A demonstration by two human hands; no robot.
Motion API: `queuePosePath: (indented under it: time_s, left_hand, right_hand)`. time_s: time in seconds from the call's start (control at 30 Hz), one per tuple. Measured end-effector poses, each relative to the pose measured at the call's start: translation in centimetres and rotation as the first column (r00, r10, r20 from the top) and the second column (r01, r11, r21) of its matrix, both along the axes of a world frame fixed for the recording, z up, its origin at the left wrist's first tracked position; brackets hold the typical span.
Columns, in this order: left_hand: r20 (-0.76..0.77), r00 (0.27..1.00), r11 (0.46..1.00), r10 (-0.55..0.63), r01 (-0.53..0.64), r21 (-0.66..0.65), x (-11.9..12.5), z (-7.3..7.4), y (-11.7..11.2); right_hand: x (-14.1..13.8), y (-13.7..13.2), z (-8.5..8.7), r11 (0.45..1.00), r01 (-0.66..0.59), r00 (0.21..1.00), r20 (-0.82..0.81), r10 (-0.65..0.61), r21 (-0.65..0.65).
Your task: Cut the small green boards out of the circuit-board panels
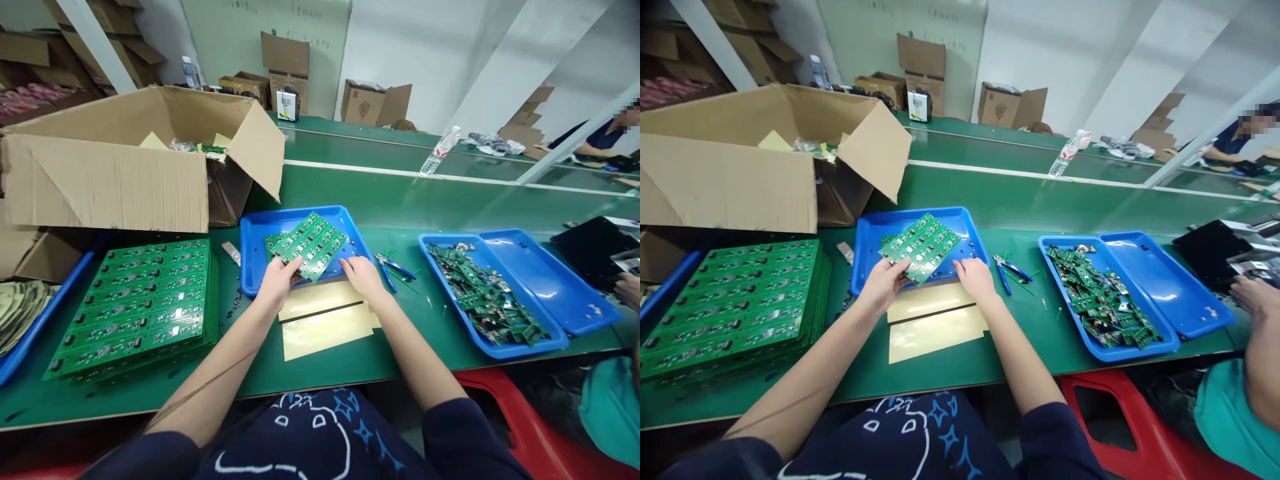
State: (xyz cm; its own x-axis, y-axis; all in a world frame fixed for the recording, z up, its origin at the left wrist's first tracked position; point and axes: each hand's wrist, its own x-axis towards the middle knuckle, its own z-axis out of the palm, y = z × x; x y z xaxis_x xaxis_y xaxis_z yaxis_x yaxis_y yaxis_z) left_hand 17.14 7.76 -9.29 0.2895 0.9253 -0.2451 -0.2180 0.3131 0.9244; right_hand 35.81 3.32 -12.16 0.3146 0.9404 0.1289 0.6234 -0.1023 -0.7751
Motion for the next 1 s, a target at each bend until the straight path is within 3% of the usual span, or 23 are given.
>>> queuePosePath:
  time_s: [0.2,0.3,0.37,0.43,0.53,0.63,0.7,0.8,0.87,1.0]
  left_hand:
    - [0.009,0.993,0.991,-0.119,0.119,-0.058,-1.1,0.3,-1.9]
    - [-0.046,0.983,0.98,-0.177,0.172,-0.098,-1.3,0.3,-2.1]
    - [-0.104,0.974,0.976,-0.204,0.193,-0.104,-1.1,0.2,-2.0]
    - [-0.209,0.96,0.982,-0.189,0.181,-0.054,-0.9,0.0,-1.7]
    - [-0.453,0.888,0.976,-0.078,0.162,0.149,-0.5,0.0,-1.4]
    - [-0.65,0.756,0.921,0.079,0.194,0.337,-0.3,0.3,-1.1]
    - [-0.75,0.649,0.897,0.131,0.244,0.368,-0.3,0.6,-0.8]
    - [-0.848,0.516,0.879,0.121,0.341,0.333,-0.3,0.9,-0.3]
    - [-0.866,0.487,0.87,0.115,0.372,0.325,-0.2,0.9,0.0]
    - [-0.852,0.504,0.855,0.143,0.37,0.363,0.2,0.7,0.3]
  right_hand:
    - [0.0,-2.9,-0.9,0.997,0.06,0.997,-0.045,-0.063,-0.056]
    - [0.5,-2.6,0.0,0.987,0.146,0.938,-0.308,-0.16,-0.067]
    - [0.5,-2.2,1.0,0.99,0.123,0.846,-0.514,-0.144,-0.075]
    - [-0.1,-1.7,1.7,0.996,0.072,0.8,-0.594,-0.085,-0.046]
    - [-1.4,-1.3,2.0,0.996,0.082,0.802,-0.596,-0.041,0.041]
    - [-2.3,-1.2,1.6,0.99,0.112,0.833,-0.552,-0.045,0.089]
    - [-2.4,-1.1,1.5,0.989,0.119,0.876,-0.478,-0.062,0.089]
    - [-2.3,-1.2,1.6,0.986,0.153,0.933,-0.34,-0.12,0.072]
    - [-2.3,-1.2,1.5,0.982,0.183,0.945,-0.285,-0.162,0.046]
    - [-2.6,-1.1,0.8,0.967,0.254,0.937,-0.253,-0.243,0.014]
